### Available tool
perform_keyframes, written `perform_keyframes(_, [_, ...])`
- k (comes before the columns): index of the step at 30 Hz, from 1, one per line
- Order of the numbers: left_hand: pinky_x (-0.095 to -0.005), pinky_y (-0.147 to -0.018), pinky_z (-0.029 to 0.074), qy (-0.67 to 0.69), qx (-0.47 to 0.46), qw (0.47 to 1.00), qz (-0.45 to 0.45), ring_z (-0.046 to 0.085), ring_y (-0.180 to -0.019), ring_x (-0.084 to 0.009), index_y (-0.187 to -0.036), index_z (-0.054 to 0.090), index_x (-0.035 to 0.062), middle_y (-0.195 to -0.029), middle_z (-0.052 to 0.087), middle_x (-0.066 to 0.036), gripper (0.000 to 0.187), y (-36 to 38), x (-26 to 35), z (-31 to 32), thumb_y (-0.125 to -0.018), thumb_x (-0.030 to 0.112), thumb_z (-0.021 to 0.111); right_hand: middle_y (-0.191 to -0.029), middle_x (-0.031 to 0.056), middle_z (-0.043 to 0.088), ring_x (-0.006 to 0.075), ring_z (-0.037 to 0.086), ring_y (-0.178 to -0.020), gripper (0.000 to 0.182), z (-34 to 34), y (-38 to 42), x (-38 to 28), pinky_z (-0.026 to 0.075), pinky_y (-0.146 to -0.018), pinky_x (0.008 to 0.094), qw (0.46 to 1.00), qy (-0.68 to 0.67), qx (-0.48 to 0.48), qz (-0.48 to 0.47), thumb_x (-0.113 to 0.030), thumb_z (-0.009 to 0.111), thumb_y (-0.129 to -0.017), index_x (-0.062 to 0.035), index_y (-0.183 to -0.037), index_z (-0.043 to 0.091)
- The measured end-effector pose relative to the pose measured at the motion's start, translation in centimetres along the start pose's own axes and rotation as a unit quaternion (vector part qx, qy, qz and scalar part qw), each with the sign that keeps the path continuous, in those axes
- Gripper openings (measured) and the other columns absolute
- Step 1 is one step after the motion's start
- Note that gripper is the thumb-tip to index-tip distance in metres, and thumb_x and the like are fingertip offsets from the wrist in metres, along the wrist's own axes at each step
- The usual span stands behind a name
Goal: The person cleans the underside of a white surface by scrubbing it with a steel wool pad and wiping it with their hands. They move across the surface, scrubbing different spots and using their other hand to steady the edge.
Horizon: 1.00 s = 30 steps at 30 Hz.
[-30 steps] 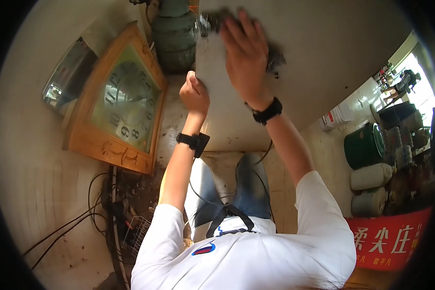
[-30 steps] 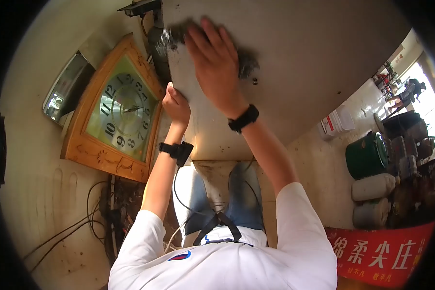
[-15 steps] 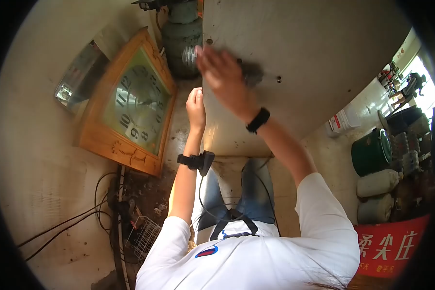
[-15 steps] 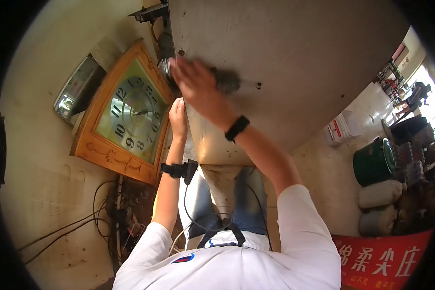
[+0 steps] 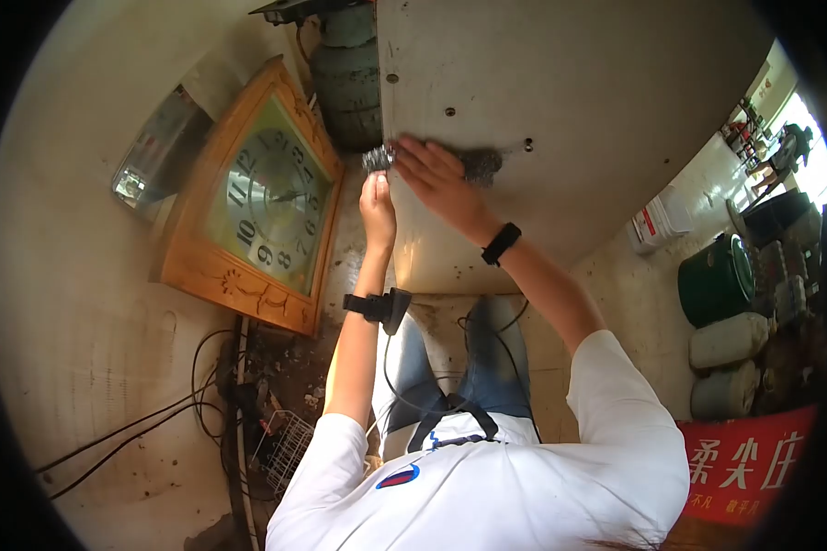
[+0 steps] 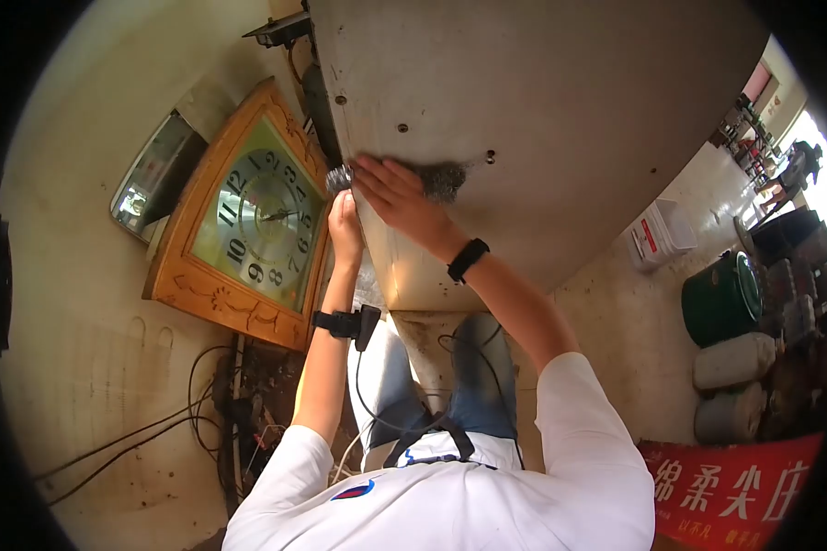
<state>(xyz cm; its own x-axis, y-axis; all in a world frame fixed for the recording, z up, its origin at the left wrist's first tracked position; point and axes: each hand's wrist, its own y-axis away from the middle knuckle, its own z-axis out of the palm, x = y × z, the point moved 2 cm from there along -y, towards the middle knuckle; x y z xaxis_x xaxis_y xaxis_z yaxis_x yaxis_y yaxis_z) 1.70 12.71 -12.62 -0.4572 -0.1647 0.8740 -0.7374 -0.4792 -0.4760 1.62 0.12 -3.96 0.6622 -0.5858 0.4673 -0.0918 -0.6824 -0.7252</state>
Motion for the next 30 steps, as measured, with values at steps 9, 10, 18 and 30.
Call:
perform_keyframes(9, [-0.0378, -0.097, 0.030, -0.103, -0.040, 0.994, 0.010, 0.036, -0.118, -0.0304, -0.130, 0.031, 0.0030, -0.127, 0.037, -0.018, 0.054, 4.5, 3.0, 0.6, -0.082, 0.015, 0.052, -0.109, 0.0109, 0.053, 0.0274, 0.048, -0.100, 0.033, -5.9, 1.2, 4.5, 0.040, -0.085, 0.0420, 0.960, -0.015, 0.220, 0.171, -0.006, 0.059, -0.072, -0.0050, -0.104, 0.056])
perform_keyframes(10, [-0.0382, -0.097, 0.030, -0.129, -0.035, 0.991, 0.018, 0.036, -0.118, -0.0308, -0.131, 0.029, 0.0030, -0.127, 0.038, -0.018, 0.056, 4.9, 3.0, 0.7, -0.082, 0.015, 0.053, -0.111, 0.0139, 0.052, 0.0301, 0.047, -0.102, 0.037, -7.0, 0.3, 5.7, 0.039, -0.087, 0.0420, 0.947, -0.006, 0.226, 0.226, -0.008, 0.060, -0.072, -0.0029, -0.108, 0.054])
perform_keyframes(18, [-0.0409, -0.084, 0.038, -0.241, -0.018, 0.969, 0.044, 0.046, -0.102, -0.0384, -0.119, 0.031, 0.0001, -0.109, 0.047, -0.022, 0.058, 2.9, 2.9, 2.0, -0.078, 0.025, 0.064, -0.129, 0.0227, 0.035, 0.0364, 0.036, -0.118, 0.072, -10.8, 4.4, 10.6, 0.031, -0.097, 0.0391, 0.852, -0.096, 0.217, 0.467, -0.015, 0.066, -0.072, 0.0050, -0.130, 0.027])
perform_keyframes(30, [-0.0430, -0.067, 0.042, -0.276, 0.008, 0.958, 0.076, 0.054, -0.084, -0.0413, -0.103, 0.033, 0.0019, -0.092, 0.056, -0.022, 0.049, 2.7, 2.1, 2.2, -0.078, 0.030, 0.064, -0.125, 0.0174, 0.040, 0.0292, 0.040, -0.115, 0.063, -7.4, 13.2, 5.8, 0.032, -0.095, 0.0350, 0.751, -0.234, 0.114, 0.607, -0.014, 0.060, -0.076, 0.0022, -0.130, 0.030])
